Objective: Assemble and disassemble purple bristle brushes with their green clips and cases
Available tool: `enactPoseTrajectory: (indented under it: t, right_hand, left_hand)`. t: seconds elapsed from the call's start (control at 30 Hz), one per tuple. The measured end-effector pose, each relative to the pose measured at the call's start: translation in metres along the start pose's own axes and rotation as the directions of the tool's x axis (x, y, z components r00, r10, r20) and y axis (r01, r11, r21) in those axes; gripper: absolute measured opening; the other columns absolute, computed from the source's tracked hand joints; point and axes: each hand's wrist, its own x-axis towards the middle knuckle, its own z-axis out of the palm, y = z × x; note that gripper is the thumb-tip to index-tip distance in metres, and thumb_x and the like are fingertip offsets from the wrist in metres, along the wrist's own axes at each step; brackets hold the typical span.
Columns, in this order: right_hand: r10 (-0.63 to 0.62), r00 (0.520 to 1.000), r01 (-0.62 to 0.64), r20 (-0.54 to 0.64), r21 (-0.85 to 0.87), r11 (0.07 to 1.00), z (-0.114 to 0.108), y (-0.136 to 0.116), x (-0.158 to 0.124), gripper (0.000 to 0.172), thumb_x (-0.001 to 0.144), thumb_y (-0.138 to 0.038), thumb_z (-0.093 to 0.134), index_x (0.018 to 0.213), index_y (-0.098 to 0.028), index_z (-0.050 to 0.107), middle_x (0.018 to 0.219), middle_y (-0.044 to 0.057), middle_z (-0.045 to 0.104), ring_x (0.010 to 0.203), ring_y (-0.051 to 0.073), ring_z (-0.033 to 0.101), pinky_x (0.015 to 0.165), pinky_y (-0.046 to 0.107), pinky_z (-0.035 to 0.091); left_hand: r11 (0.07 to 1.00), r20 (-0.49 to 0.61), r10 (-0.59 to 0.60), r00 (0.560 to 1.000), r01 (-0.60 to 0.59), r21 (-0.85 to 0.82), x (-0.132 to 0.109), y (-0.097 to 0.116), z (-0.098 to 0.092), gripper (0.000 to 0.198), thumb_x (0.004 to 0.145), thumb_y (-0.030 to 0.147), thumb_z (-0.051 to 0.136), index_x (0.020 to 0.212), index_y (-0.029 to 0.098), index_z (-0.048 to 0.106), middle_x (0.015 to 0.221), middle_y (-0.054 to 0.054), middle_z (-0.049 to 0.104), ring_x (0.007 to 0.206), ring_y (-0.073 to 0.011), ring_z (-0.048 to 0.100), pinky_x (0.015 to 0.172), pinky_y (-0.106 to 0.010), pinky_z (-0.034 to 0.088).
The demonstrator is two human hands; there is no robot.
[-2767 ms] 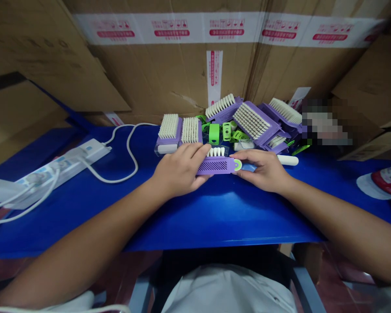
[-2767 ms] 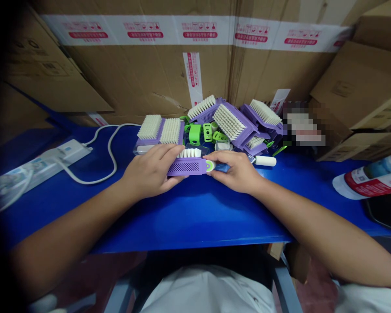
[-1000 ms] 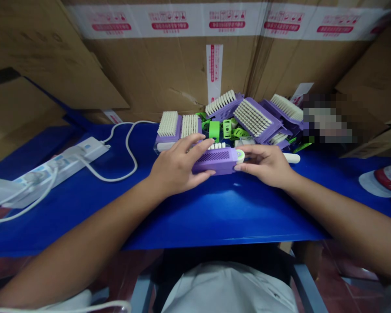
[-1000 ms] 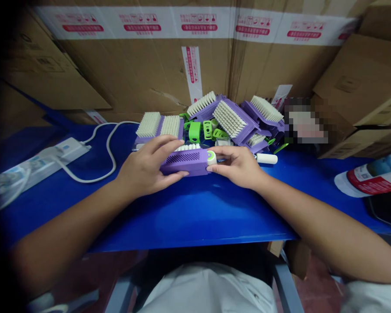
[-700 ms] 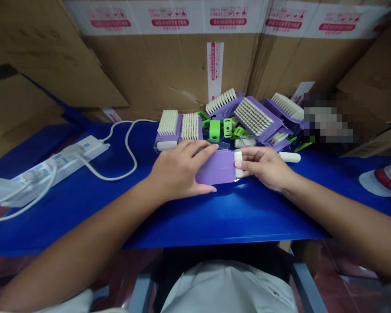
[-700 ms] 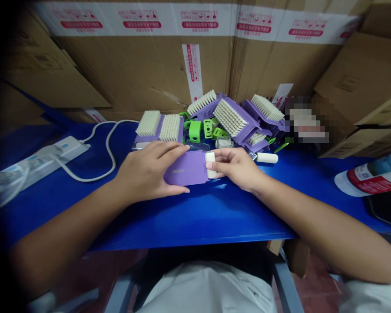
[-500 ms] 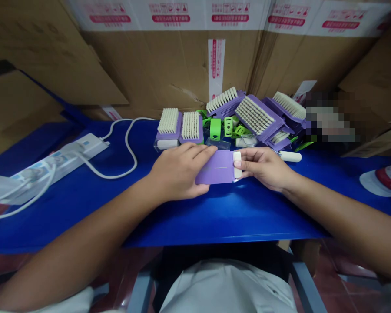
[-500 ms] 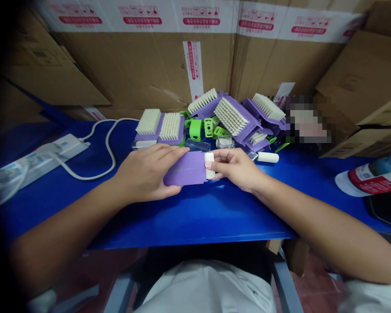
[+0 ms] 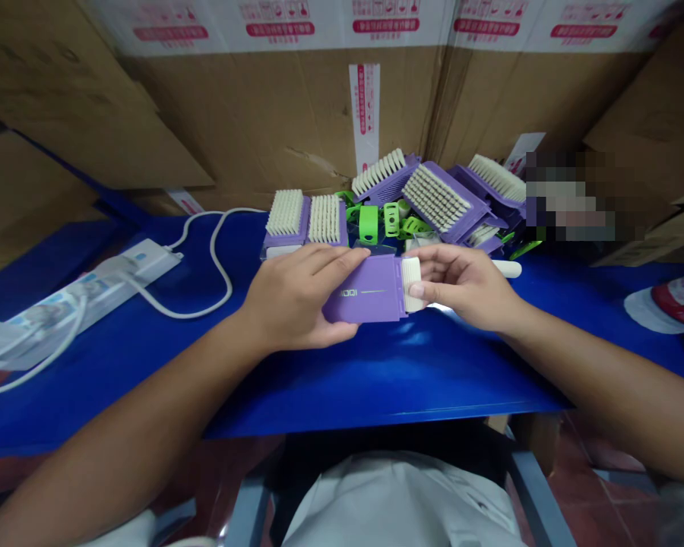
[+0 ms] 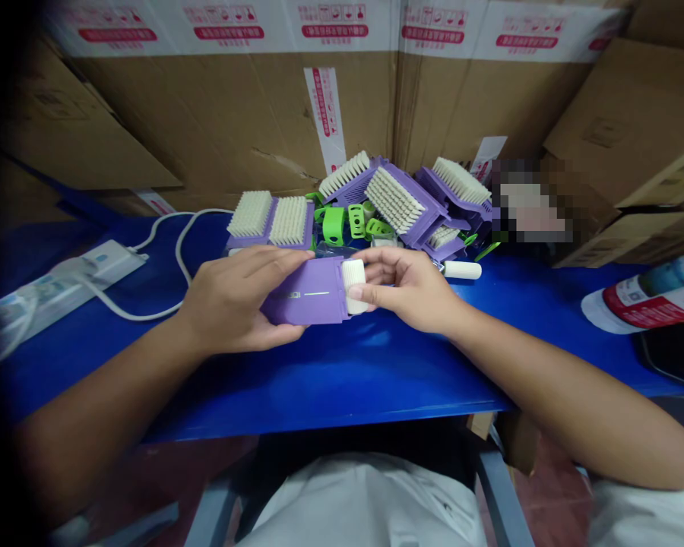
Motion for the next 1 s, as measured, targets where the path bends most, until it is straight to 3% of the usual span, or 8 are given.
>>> enactPoseTrajectory:
  t: [0.1,0.17,0.23,0.33,0.43,0.57,0.73,1.0]
  right_hand:
    - [-0.192,0.981,0.195,0.034,-0.143,0.97,-0.002,-0.001,-0.005,0.074,0.071,-0.031,0.096,0.136,-0.025,0.061,0.119,0.008,0.075,0.102,0.021,0.075,0.075,0.028,0.067]
    - [-0.247,0.966,0.258,0.081,-0.203,0.945,-0.003,-0.001,-0.007,0.084,0.069,-0.033,0.096,0.143,-0.03,0.058,0.143,0.011,0.062,0.123,0.027,0.068,0.078,0.029,0.067]
    - [-0.303,0.947,0.32,0.104,-0.231,0.919,-0.003,-0.001,-0.009,0.084,0.07,-0.038,0.095,0.145,-0.033,0.057,0.153,0.01,0.054,0.134,0.031,0.061,0.083,0.032,0.067]
    - [-0.443,0.883,0.469,0.153,-0.324,0.822,-0.005,-0.006,-0.01,0.067,0.078,-0.036,0.09,0.14,-0.036,0.064,0.152,0.007,0.057,0.141,0.031,0.057,0.097,0.037,0.063]
    - [-0.528,0.807,0.589,0.264,-0.42,0.691,-0.007,-0.012,-0.01,0.048,0.086,-0.03,0.084,0.133,-0.033,0.072,0.13,0.006,0.075,0.124,0.026,0.07,0.105,0.039,0.058]
    - [-0.512,0.795,0.606,0.324,-0.398,0.689,-0.007,-0.014,-0.007,0.042,0.087,-0.035,0.084,0.127,-0.026,0.076,0.113,0.007,0.081,0.099,0.021,0.077,0.091,0.033,0.062]
    - [-0.458,0.83,0.552,0.318,-0.356,0.754,-0.007,-0.015,-0.007,0.038,0.081,-0.039,0.088,0.115,-0.024,0.082,0.106,0.007,0.083,0.088,0.02,0.08,0.083,0.03,0.064]
    - [-0.467,0.827,0.557,0.313,-0.34,0.758,-0.004,-0.018,-0.01,0.034,0.083,-0.033,0.086,0.116,-0.024,0.082,0.106,0.006,0.084,0.088,0.019,0.08,0.082,0.029,0.064]
  left_hand:
    - [0.988,-0.03,-0.047,0.998,0.042,-0.15,-0.001,-0.001,-0.001,0.078,0.074,0.044,0.073,0.145,0.018,0.057,0.141,-0.014,0.069,0.125,-0.0354,0.068,0.107,-0.046,0.055]
    - [0.931,0.007,-0.124,0.992,0.119,-0.346,-0.001,-0.001,-0.002,0.083,0.071,0.047,0.079,0.146,0.019,0.056,0.144,-0.013,0.067,0.125,-0.0349,0.068,0.111,-0.046,0.053]
    - [0.789,0.125,-0.173,0.977,0.214,-0.576,0.0,-0.001,-0.004,0.086,0.067,0.051,0.085,0.143,0.02,0.059,0.139,-0.011,0.07,0.119,-0.0345,0.07,0.108,-0.046,0.054]
    - [0.441,0.403,-0.074,0.912,0.392,-0.808,0.005,0.001,-0.006,0.073,0.069,0.05,0.085,0.134,0.02,0.067,0.122,-0.008,0.077,0.108,-0.0317,0.073,0.094,-0.04,0.059]
    - [0.197,0.552,0.048,0.832,0.534,-0.822,0.01,0.005,-0.006,0.062,0.07,0.043,0.082,0.126,0.017,0.071,0.117,-0.008,0.078,0.102,-0.0289,0.074,0.086,-0.035,0.06]
    - [0.141,0.628,0.102,0.771,0.614,-0.777,0.012,0.006,-0.002,0.054,0.071,0.037,0.079,0.121,0.02,0.074,0.116,-0.006,0.078,0.103,-0.0269,0.073,0.087,-0.034,0.059]
    - [0.018,0.597,0.259,0.759,0.614,-0.789,0.012,0.001,0.015,0.062,0.063,0.041,0.086,0.12,0.017,0.076,0.109,-0.007,0.079,0.094,-0.0248,0.071,0.082,-0.031,0.057]
    - [-0.18,0.55,0.378,0.745,0.642,-0.745,0.011,-0.002,0.029,0.064,0.057,0.027,0.089,0.119,0.017,0.077,0.1,-0.003,0.077,0.083,-0.0183,0.064,0.07,-0.023,0.05]
